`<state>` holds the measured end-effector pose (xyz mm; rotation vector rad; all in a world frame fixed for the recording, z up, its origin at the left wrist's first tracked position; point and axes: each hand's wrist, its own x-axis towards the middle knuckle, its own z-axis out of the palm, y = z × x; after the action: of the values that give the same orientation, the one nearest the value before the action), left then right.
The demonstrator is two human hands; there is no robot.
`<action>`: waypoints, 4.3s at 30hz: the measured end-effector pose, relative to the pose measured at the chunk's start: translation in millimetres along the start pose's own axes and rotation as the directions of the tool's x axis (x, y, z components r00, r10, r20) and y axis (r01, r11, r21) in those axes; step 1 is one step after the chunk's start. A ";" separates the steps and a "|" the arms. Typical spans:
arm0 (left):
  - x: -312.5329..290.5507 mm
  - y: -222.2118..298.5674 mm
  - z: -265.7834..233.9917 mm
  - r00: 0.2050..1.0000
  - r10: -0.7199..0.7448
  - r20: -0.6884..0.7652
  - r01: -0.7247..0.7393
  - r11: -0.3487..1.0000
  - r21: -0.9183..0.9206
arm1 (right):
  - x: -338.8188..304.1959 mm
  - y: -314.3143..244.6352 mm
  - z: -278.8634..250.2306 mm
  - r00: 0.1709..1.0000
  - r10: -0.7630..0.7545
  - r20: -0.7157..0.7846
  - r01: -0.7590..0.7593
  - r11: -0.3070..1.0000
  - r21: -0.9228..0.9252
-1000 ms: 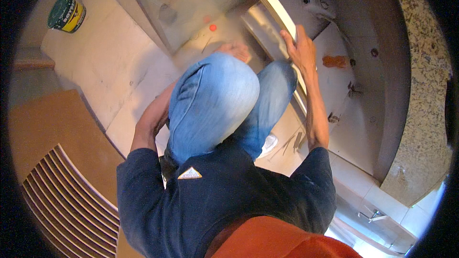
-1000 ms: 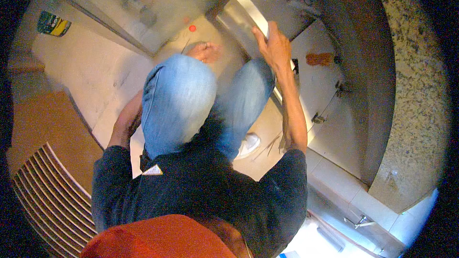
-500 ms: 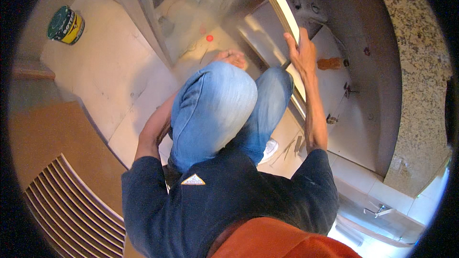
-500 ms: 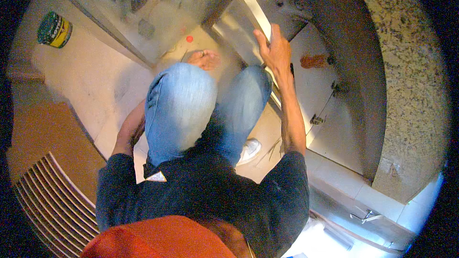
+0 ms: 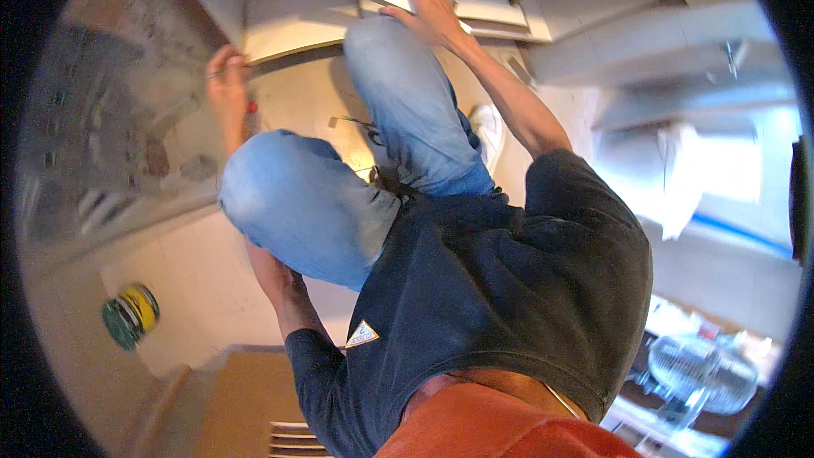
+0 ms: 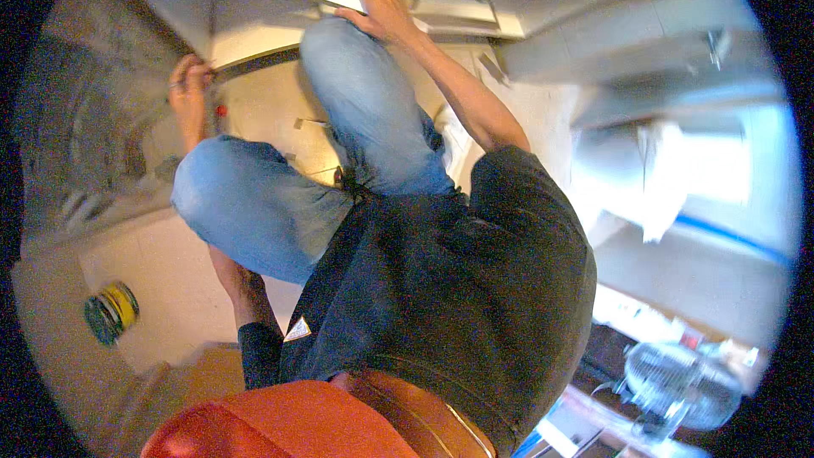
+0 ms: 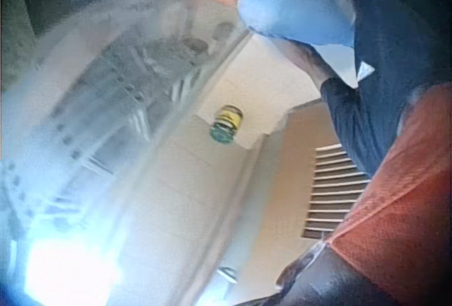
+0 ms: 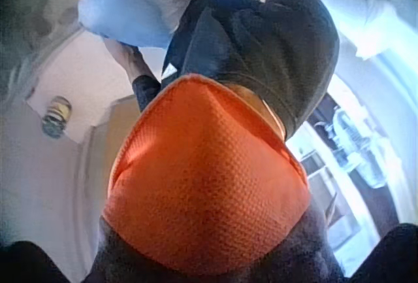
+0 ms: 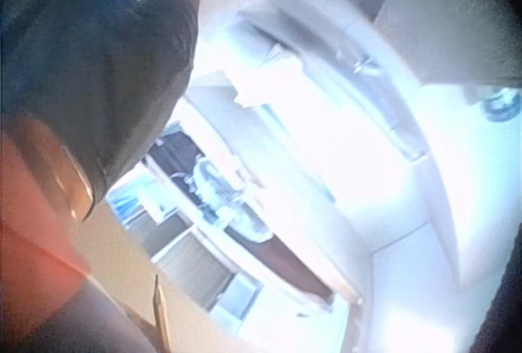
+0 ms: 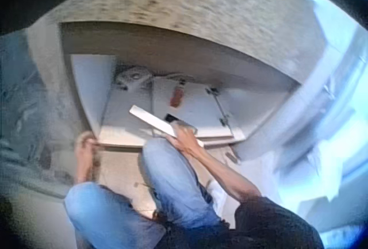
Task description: The person kneels under a bathroom sink and uses a sanding block to smooth the edges of the cabinet's interior frame. They repeatedly rub the sanding block along the wooden trim and corners.
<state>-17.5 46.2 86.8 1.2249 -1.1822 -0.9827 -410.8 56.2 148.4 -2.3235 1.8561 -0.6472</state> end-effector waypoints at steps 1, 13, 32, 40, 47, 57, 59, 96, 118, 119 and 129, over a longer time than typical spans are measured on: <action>9.9 10.8 -2.5 0.981 0.188 -0.053 -0.183 0.979 0.085 | -4.3 13.9 2.2 0.999 -0.008 -0.046 0.008 1.000 -0.005; 55.3 49.4 18.5 0.932 0.315 -0.179 -0.288 0.944 0.158 | -80.2 36.8 -5.0 0.978 0.163 0.133 -0.184 0.969 0.164; 56.7 48.8 51.4 0.788 0.421 -0.449 -0.343 0.906 0.248 | -222.9 -34.7 -142.5 0.884 0.417 0.213 -0.457 0.867 0.200; 55.6 50.0 46.2 0.816 0.414 -0.405 -0.323 0.906 0.275 | -197.3 -77.6 -146.7 0.922 0.372 0.105 -0.376 0.926 0.027; 47.2 63.1 39.2 0.886 0.333 -0.324 -0.266 0.935 0.233 | -138.1 -96.0 -88.2 0.949 0.243 0.199 -0.294 0.910 0.293; 44.3 62.7 36.2 0.908 0.321 -0.271 -0.249 0.931 0.267 | -115.2 -85.9 -62.4 0.977 0.102 0.188 -0.172 0.897 0.407; 43.9 59.7 38.7 0.892 0.363 -0.270 -0.296 0.920 0.258 | -116.6 -76.5 -58.4 0.975 0.108 0.193 -0.182 0.890 0.419; 101.7 101.4 -0.4 0.829 0.295 -0.474 -0.221 0.953 0.207 | -146.0 59.0 -15.4 0.950 0.276 0.144 -0.292 0.631 0.719; 128.4 99.4 -42.1 0.867 0.178 -0.465 -0.053 0.961 0.270 | -111.3 79.8 36.6 0.951 0.243 0.193 -0.289 0.469 0.834; 124.1 100.2 -45.6 0.890 0.227 -0.396 -0.109 0.948 0.298 | -107.6 83.0 36.6 0.955 0.263 0.138 -0.260 0.518 0.815; 94.4 107.8 -14.8 0.908 0.244 -0.341 -0.129 0.936 0.326 | -98.2 89.7 27.3 0.900 0.435 -0.030 -0.243 0.556 0.795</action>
<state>5.4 -31.5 206.0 1.4290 -1.1369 -0.4034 -498.3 121.8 67.9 -1.3106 1.5455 -1.3599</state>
